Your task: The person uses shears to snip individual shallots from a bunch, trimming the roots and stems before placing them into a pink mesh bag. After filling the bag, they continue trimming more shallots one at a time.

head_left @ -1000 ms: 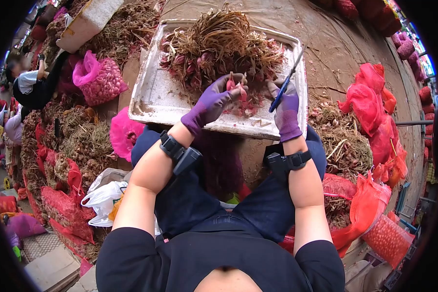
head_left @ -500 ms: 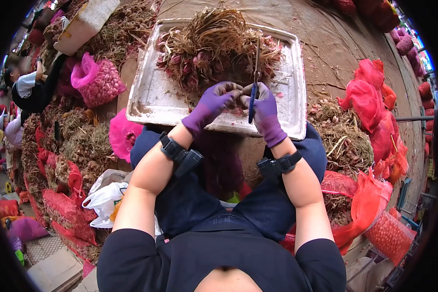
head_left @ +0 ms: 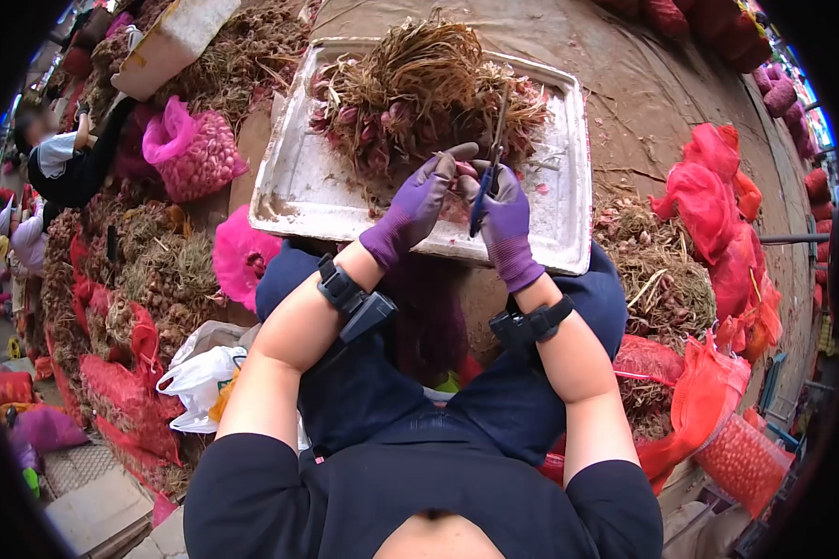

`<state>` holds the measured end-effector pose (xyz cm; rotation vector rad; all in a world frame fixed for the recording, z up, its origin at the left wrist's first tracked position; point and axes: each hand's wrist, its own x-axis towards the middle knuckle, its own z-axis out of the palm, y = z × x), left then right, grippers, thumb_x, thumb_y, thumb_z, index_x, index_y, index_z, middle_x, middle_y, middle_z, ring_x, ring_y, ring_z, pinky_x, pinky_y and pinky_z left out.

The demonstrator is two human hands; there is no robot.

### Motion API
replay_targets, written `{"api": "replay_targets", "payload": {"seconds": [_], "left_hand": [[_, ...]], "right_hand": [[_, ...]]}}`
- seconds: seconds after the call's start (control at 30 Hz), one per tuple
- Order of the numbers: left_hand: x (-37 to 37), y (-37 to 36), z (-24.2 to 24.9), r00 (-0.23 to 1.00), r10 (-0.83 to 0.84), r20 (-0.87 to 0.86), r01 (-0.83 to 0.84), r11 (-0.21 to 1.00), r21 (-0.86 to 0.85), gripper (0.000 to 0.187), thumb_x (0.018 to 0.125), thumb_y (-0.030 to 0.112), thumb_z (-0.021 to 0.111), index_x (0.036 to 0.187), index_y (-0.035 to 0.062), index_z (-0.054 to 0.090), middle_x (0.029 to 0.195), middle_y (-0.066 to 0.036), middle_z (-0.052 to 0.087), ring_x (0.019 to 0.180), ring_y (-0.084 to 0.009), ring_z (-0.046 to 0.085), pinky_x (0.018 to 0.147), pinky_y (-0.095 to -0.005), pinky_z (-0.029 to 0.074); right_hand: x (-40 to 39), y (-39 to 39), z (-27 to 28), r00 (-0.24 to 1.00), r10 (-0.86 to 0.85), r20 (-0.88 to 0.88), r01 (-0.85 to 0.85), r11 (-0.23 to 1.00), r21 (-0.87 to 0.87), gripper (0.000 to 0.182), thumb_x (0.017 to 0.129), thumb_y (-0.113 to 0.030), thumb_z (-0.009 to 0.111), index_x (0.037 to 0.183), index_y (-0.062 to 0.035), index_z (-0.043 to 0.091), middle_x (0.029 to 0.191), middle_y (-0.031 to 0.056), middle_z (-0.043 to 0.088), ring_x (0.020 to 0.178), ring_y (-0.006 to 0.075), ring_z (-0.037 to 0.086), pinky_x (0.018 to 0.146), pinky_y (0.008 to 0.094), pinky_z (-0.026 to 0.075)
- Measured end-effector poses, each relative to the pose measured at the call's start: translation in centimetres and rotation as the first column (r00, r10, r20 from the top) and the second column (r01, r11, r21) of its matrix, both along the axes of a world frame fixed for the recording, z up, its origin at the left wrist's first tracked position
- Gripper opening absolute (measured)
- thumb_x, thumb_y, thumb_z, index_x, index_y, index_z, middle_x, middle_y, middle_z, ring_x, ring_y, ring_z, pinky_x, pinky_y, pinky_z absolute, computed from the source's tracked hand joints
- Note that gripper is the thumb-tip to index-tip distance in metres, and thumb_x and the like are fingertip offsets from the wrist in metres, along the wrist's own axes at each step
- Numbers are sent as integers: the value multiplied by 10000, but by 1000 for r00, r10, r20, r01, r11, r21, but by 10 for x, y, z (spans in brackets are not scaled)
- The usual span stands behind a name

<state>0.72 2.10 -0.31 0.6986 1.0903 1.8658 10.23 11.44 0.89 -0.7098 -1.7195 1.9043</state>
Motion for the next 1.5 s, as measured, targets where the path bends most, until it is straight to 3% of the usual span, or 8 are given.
{"api": "replay_targets", "payload": {"seconds": [0.03,0.17,0.3,0.5,0.6,0.7,1.17,1.5], "left_hand": [[-3,0,-3,998,-45,40,45,999,4,436,1001,312,438,1322,18,429,1174,-63,573,972,-104,565,888,-256,459],[-7,-2,-10,999,-15,-40,-1,928,-373,338,957,186,543,1244,9,536,1104,-46,613,932,-75,568,828,-235,469],[-6,-7,-4,982,28,-184,-73,967,-243,334,897,119,631,1206,11,568,1072,-23,626,977,-85,576,865,-236,465],[-8,-6,-3,996,-24,-91,12,991,-130,371,849,31,654,1206,-1,558,1097,-29,615,1023,-95,563,907,-249,468],[-7,-6,-7,715,162,-680,-296,951,-85,380,814,22,675,1182,39,581,1058,-48,612,1006,-134,589,886,-252,479],[-1,-6,-8,517,108,-849,-404,906,-130,389,778,12,689,1153,75,603,1010,-78,600,966,-190,612,863,-262,489],[6,-8,0,405,126,-906,-532,838,-121,401,742,88,713,1126,81,597,996,-124,598,928,-280,610,802,-344,497],[10,-9,9,387,37,-921,-473,866,-163,417,724,24,700,1122,86,593,973,-125,586,895,-291,611,779,-342,506]], "right_hand": [[-1,3,-2,999,-6,-49,-4,979,-204,255,831,-90,699,1047,-20,582,846,-6,609,753,48,568,671,209,472],[4,11,-7,998,-39,49,39,999,5,168,833,-11,642,996,-28,604,782,-19,594,643,36,542,568,196,457],[7,17,-14,999,4,53,-7,998,55,151,819,24,624,960,-25,600,768,1,600,621,63,561,558,206,469],[8,18,1,990,-36,-136,-18,926,-377,117,802,20,644,895,-22,586,771,40,617,642,115,603,577,222,490],[2,20,-9,995,48,-86,-68,967,-245,150,834,-129,703,895,-41,598,746,-7,583,652,66,540,566,197,428],[5,12,-7,994,30,105,-21,996,-88,258,807,-238,749,904,-41,613,726,-22,582,633,46,514,567,199,411],[4,-2,11,966,-170,192,49,856,514,209,755,-145,736,840,-35,580,684,24,603,620,111,581,599,276,471],[9,10,8,994,-55,99,44,994,102,167,794,-76,684,918,-18,587,737,28,622,650,73,572,630,235,473]]}}
